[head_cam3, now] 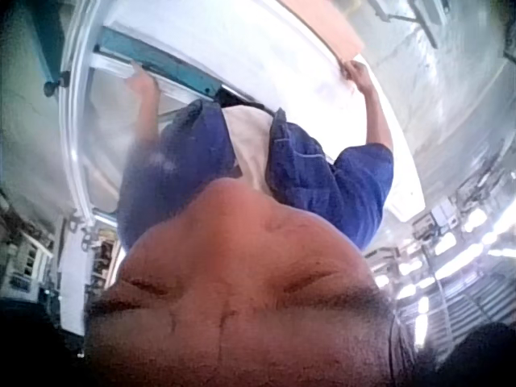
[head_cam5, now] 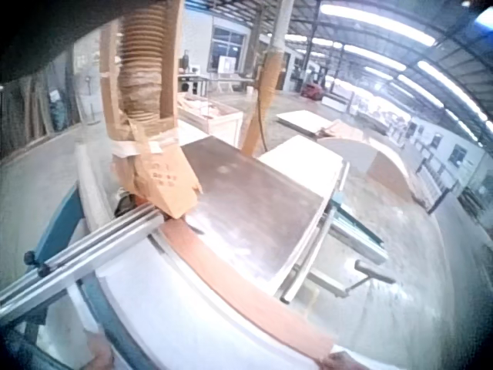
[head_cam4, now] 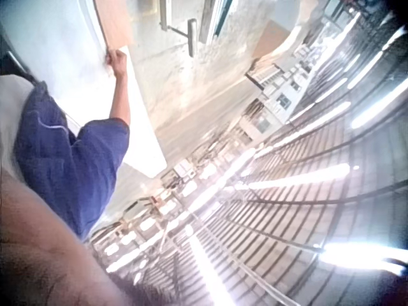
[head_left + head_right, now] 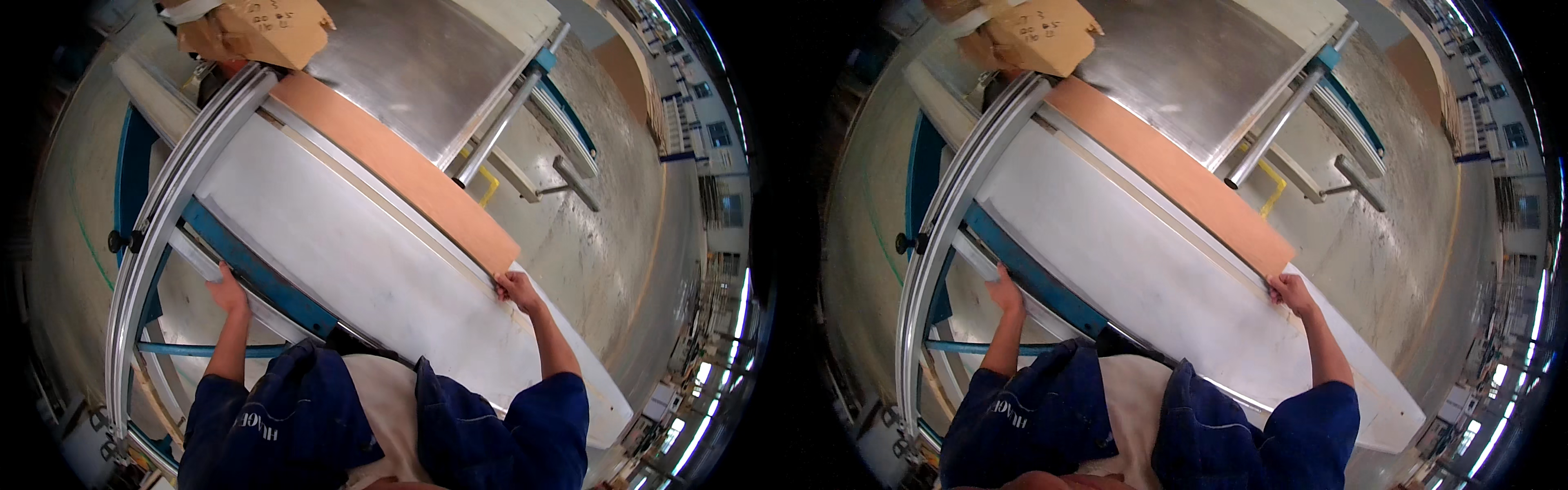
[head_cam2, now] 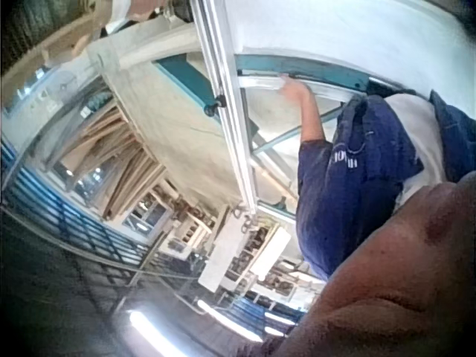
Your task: The person operates an industrial sliding table saw to cut wood planks, positioning the planks against the fence and feeding them through the blade with the help of a coworker.
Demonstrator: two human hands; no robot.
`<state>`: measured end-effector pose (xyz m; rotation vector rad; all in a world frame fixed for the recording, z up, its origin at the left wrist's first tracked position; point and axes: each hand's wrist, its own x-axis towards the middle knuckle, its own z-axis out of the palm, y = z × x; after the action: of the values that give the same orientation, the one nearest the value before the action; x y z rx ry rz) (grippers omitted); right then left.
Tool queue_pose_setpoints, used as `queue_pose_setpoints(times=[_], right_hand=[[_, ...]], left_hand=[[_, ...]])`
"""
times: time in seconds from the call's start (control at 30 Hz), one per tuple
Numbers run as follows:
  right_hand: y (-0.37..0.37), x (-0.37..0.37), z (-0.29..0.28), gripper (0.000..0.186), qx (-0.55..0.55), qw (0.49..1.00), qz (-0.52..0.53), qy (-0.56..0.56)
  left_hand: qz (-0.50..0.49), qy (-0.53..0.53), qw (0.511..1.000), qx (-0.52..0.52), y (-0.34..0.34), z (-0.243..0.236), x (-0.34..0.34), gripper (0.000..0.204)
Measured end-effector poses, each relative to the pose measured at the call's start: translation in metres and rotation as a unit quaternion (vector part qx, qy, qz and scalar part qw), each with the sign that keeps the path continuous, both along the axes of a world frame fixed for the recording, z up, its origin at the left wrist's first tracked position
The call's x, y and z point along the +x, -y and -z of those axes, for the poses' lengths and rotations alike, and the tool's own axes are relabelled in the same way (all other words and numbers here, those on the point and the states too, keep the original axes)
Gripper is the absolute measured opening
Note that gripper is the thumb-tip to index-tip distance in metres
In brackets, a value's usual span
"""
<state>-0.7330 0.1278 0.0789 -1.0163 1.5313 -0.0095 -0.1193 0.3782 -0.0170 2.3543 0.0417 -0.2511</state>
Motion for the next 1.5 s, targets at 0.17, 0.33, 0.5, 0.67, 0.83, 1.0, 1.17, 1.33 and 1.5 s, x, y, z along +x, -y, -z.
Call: queue_pose_setpoints(times=[0.17, 0.33, 0.5, 0.67, 0.83, 1.0, 1.17, 1.33, 1.5], right_hand=[[0.005, -0.020, 0.001, 0.042, -0.070, 0.989, -0.128, -0.007], [0.011, -0.010, -0.012, 0.039, -0.027, 0.997, -0.069, 0.008], [0.007, -0.010, -0.010, 0.038, 0.005, 0.999, -0.023, 0.035], [0.010, 0.000, -0.001, 0.036, -0.019, 0.998, -0.044, 0.034], [0.009, 0.001, 0.003, 0.037, -0.008, 0.998, -0.044, 0.037], [0.012, 0.007, -0.006, 0.038, 0.022, 0.999, -0.019, 0.021], [0.017, 0.009, -0.003, 0.039, 0.020, 0.999, -0.035, 0.022], [0.022, 0.015, -0.004, 0.040, 0.027, 0.999, -0.036, 0.018], [0.027, 0.019, -0.002, 0.040, 0.027, 0.999, -0.044, 0.016]], left_hand=[[0.032, -0.035, 0.998, 0.045, 0.001, 0.010, 0.001, 0.076], [0.016, -0.106, 0.994, -0.028, 0.002, -0.016, -0.011, 0.071], [0.057, -0.063, 0.996, -0.012, 0.004, -0.014, -0.005, 0.067], [0.066, -0.085, 0.994, 0.004, 0.010, -0.025, -0.014, 0.070], [0.015, -0.009, 0.995, 0.103, -0.005, 0.014, 0.030, 0.086], [0.001, -0.030, 0.992, 0.126, 0.011, -0.004, 0.007, 0.084], [0.002, -0.001, 0.990, 0.140, 0.009, -0.009, 0.003, 0.084], [0.008, -0.005, 0.993, 0.119, 0.008, -0.004, 0.008, 0.083], [0.005, -0.005, 0.993, 0.122, 0.008, 0.000, 0.009, 0.083]])
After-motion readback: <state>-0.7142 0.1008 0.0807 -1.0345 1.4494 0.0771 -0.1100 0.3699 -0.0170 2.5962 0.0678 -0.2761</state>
